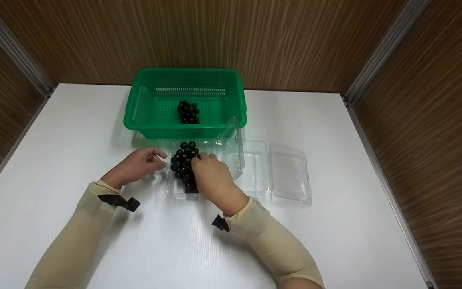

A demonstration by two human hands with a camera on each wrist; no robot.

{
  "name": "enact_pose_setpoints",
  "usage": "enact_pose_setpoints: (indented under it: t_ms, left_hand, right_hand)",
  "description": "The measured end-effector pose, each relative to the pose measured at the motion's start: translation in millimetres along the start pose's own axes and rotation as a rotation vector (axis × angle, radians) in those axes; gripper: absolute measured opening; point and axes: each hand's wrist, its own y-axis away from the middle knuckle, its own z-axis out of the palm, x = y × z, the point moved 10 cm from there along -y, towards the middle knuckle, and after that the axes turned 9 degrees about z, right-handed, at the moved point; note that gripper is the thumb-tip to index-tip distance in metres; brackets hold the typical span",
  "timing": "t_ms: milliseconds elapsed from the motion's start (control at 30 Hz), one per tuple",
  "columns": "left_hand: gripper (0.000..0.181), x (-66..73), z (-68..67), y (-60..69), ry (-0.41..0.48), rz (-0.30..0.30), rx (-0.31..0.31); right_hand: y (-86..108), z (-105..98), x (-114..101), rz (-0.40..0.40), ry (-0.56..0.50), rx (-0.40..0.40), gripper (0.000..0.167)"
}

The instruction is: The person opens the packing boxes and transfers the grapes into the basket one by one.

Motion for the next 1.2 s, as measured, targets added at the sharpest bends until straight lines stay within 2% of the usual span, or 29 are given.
enact_pose_setpoints:
  t_ms: [200,433,833,1033,1200]
  left_hand:
    - [0.029,0.3,2.7,-0.3,-0.032,-0.034,-0.055]
    - [0.023,-1.1,6.3,0.7,-0.073,-0.015,-0.066]
    - [0.025,-4.8,11.2,2.7,-0.062,-0.009,-0.086]
    - [0.026,-5.4,13.2,0.9,-0.052,-0.012,-0.114]
    - [0.025,-2.8,16.3,0.9,-0.053,0.005,-0.144]
  right_hand:
    - [-4.1,-4,6,-0.013,-0.001,-0.002,0.012]
    - [-6.7,5,13,0.025,0.038,-0.052,0.021]
    - [-5.7,10,6,-0.019,0.009,-0.034,0.023]
    - [-3.9,12,5,-0.003,-0.014,-0.071,0.029]
    - [-1.3,15,0,-0.039,0.003,-0.086,0.036]
